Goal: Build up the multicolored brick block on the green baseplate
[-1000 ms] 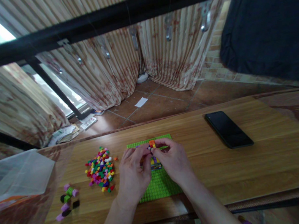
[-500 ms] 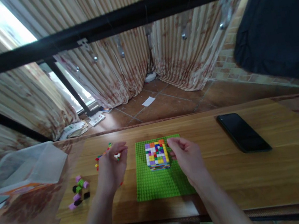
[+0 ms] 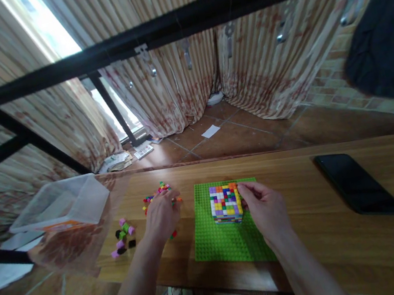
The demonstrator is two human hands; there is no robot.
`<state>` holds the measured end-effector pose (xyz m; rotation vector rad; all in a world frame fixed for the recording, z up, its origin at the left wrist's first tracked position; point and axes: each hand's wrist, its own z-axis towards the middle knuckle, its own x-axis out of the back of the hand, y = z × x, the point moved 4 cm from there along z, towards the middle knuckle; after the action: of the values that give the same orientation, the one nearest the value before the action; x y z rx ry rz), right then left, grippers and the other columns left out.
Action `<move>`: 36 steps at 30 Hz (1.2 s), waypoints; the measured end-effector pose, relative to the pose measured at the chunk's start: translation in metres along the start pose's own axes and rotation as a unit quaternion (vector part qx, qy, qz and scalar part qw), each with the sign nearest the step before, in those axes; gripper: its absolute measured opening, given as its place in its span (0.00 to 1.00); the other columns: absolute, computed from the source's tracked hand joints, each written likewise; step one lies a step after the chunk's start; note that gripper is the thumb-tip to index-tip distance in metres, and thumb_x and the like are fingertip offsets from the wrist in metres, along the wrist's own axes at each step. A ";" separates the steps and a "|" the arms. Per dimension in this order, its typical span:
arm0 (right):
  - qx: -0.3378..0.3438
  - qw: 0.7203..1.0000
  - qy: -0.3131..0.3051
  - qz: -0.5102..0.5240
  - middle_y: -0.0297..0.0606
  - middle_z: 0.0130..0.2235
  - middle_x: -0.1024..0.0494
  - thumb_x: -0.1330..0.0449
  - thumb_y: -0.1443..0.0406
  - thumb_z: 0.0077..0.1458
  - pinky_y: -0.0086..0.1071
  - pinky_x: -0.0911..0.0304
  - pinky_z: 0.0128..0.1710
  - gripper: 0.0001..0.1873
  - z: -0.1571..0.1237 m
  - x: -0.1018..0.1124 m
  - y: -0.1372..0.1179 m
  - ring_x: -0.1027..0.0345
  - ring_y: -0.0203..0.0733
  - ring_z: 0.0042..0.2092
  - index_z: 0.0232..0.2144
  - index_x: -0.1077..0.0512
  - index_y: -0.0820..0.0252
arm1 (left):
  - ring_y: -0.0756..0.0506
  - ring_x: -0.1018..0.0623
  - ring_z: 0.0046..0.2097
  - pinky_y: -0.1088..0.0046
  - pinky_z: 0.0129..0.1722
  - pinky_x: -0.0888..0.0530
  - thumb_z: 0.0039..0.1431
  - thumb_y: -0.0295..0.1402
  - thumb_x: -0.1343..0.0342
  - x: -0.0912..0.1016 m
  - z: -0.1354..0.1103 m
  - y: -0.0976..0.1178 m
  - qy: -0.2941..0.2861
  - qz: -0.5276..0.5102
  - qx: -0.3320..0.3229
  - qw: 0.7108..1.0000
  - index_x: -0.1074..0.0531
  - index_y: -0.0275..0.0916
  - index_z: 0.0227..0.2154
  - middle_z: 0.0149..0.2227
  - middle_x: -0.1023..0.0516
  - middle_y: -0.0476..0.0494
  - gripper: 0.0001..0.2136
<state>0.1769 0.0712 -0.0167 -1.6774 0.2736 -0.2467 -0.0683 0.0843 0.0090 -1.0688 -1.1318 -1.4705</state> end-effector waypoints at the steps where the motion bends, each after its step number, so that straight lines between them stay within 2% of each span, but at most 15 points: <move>1: -0.001 1.000 0.001 0.002 0.40 0.30 0.19 0.33 0.49 0.39 0.32 0.35 0.26 0.23 0.000 0.000 0.000 0.30 0.40 0.28 0.31 0.22 0.61 | 0.42 0.23 0.43 0.66 0.48 0.29 0.56 0.24 0.49 -0.003 0.002 0.002 -0.001 0.003 -0.008 1.000 0.23 0.40 0.35 0.36 0.20 0.41 0.10; 7: -0.004 1.000 -0.002 0.010 0.40 0.30 0.19 0.33 0.50 0.40 0.33 0.33 0.27 0.22 0.000 0.000 0.000 0.29 0.40 0.28 0.31 0.22 0.61 | 0.43 0.23 0.41 0.67 0.48 0.29 0.53 0.19 0.52 -0.013 0.006 0.007 -0.041 0.015 -0.011 0.999 0.24 0.37 0.35 0.35 0.21 0.40 0.14; 15: 0.001 1.000 -0.004 0.005 0.41 0.31 0.19 0.33 0.50 0.40 0.32 0.33 0.28 0.22 0.001 0.001 0.003 0.29 0.40 0.29 0.32 0.21 0.61 | 0.44 0.24 0.38 0.69 0.42 0.29 0.53 0.18 0.52 -0.013 0.006 0.011 -0.042 -0.007 0.007 0.999 0.25 0.36 0.32 0.33 0.23 0.39 0.12; 18: -0.001 1.000 0.000 0.006 0.41 0.31 0.19 0.33 0.49 0.39 0.33 0.33 0.28 0.23 0.001 0.001 0.002 0.29 0.41 0.29 0.32 0.21 0.61 | 0.45 0.25 0.37 0.69 0.39 0.30 0.57 0.21 0.52 -0.009 0.004 0.018 -0.045 -0.046 0.019 0.998 0.26 0.37 0.32 0.34 0.24 0.41 0.10; 20: -0.003 1.000 0.001 0.009 0.41 0.31 0.19 0.33 0.49 0.39 0.33 0.34 0.28 0.24 0.001 0.000 0.002 0.29 0.41 0.29 0.33 0.21 0.61 | 0.45 0.25 0.37 0.70 0.38 0.30 0.60 0.24 0.52 -0.003 0.002 0.025 -0.021 -0.110 0.007 0.994 0.27 0.37 0.33 0.36 0.24 0.42 0.09; 24: 0.002 1.000 -0.003 0.005 0.41 0.31 0.19 0.34 0.48 0.39 0.33 0.35 0.28 0.24 0.002 -0.001 0.001 0.31 0.40 0.28 0.33 0.21 0.61 | 0.47 0.25 0.39 0.71 0.39 0.30 0.61 0.23 0.52 0.013 -0.001 0.039 0.047 -0.258 -0.038 0.964 0.29 0.37 0.32 0.36 0.24 0.43 0.08; 27: 0.004 1.000 -0.005 -0.003 0.41 0.31 0.19 0.34 0.48 0.41 0.33 0.35 0.28 0.24 0.002 -0.001 0.000 0.30 0.40 0.28 0.33 0.21 0.61 | 0.48 0.25 0.38 0.72 0.39 0.29 0.61 0.24 0.49 0.021 -0.005 0.050 0.071 -0.330 -0.064 0.939 0.28 0.38 0.33 0.34 0.23 0.45 0.06; 32: 0.019 1.000 -0.011 -0.004 0.41 0.31 0.19 0.35 0.47 0.41 0.34 0.34 0.29 0.24 0.002 -0.002 -0.003 0.29 0.41 0.29 0.31 0.21 0.61 | 0.49 0.23 0.40 0.75 0.40 0.27 0.62 0.26 0.47 0.027 -0.017 0.076 0.075 -0.403 -0.119 0.904 0.24 0.39 0.36 0.39 0.21 0.45 0.06; 36: 0.021 1.000 -0.016 -0.006 0.41 0.31 0.19 0.35 0.48 0.42 0.34 0.35 0.30 0.23 0.003 -0.003 -0.002 0.29 0.41 0.29 0.31 0.21 0.60 | 0.50 0.22 0.38 0.75 0.39 0.26 0.60 0.24 0.44 0.024 -0.021 0.090 0.078 -0.406 -0.125 0.902 0.24 0.39 0.38 0.38 0.21 0.46 0.06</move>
<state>0.1755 0.0752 -0.0149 -1.6397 0.2333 -0.2335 0.0149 0.0499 0.0414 -0.6252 -1.3739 -2.3603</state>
